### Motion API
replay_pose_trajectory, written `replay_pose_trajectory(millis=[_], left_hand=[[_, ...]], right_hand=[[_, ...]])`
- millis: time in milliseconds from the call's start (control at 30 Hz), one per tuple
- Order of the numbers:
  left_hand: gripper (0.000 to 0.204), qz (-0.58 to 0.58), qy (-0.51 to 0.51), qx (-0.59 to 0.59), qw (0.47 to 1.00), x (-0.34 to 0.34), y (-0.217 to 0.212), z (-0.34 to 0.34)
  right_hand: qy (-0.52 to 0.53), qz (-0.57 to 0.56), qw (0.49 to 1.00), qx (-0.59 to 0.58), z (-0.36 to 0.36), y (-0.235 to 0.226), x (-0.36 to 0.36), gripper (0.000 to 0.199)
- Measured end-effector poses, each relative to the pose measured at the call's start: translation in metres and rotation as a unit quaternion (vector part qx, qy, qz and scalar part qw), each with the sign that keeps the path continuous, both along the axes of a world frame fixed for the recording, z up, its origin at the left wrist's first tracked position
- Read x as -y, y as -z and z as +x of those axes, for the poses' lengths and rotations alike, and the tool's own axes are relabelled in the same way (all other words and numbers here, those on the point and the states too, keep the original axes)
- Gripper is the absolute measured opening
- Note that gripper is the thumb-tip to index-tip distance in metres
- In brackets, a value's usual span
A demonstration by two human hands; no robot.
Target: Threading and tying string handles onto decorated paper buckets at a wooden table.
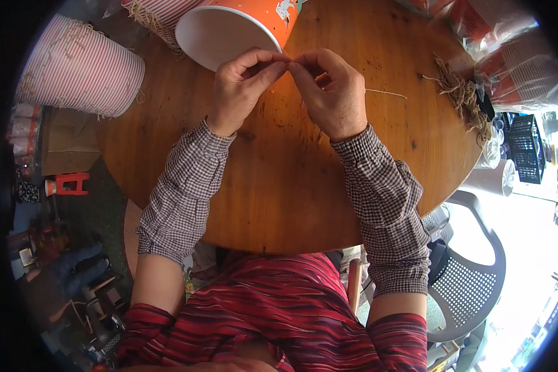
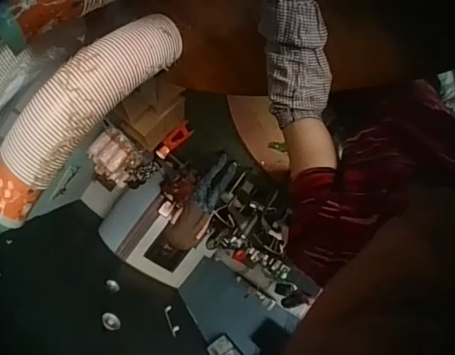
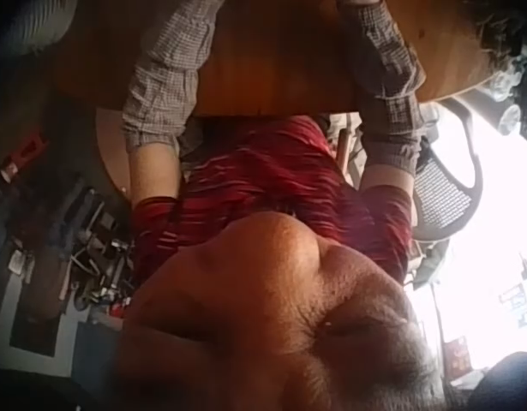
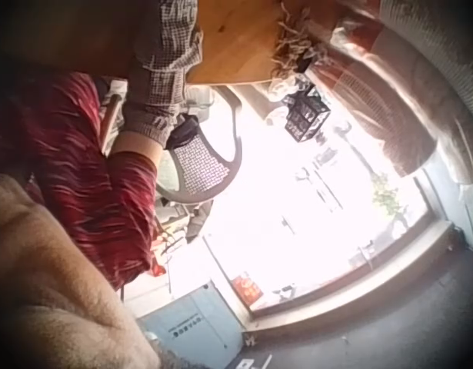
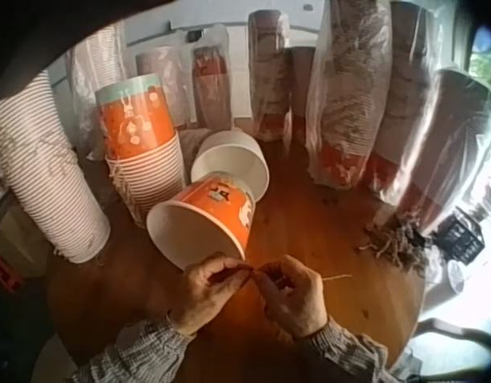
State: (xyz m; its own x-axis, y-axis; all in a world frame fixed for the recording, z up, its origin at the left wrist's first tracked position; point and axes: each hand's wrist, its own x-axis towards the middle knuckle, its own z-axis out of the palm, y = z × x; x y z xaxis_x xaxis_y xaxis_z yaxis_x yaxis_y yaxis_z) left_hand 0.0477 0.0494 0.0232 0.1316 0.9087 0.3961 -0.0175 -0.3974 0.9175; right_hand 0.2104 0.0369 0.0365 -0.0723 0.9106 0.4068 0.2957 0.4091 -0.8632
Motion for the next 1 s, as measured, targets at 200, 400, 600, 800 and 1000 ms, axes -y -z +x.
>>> replay_pose_trajectory(millis=[200, 400, 600, 800, 1000], left_hand=[[0.011, 0.019, -0.030, -0.008, 0.999, -0.0004, 0.0009, 0.0000], [0.013, -0.024, -0.026, 0.019, 0.999, 0.0012, 0.0011, -0.0008], [0.018, -0.194, 0.031, 0.103, 0.975, 0.0051, -0.0055, -0.0030], [0.021, -0.208, 0.055, 0.124, 0.969, 0.0034, -0.0050, -0.0018], [0.016, -0.234, 0.149, 0.092, 0.956, 0.0020, -0.0030, -0.0078]], right_hand=[[-0.003, -0.021, 1.000, -0.001, -0.0001, 0.0008, 0.0009, 0.013], [-0.021, -0.086, 0.996, -0.018, -0.0024, 0.0027, 0.0004, 0.013], [0.008, -0.056, 0.998, -0.006, -0.0018, 0.0022, -0.0001, 0.011], [0.022, 0.003, 0.999, 0.030, -0.0029, 0.0007, 0.0006, 0.009], [0.007, -0.018, 1.000, 0.013, -0.0027, 0.0046, 0.0004, 0.009]])
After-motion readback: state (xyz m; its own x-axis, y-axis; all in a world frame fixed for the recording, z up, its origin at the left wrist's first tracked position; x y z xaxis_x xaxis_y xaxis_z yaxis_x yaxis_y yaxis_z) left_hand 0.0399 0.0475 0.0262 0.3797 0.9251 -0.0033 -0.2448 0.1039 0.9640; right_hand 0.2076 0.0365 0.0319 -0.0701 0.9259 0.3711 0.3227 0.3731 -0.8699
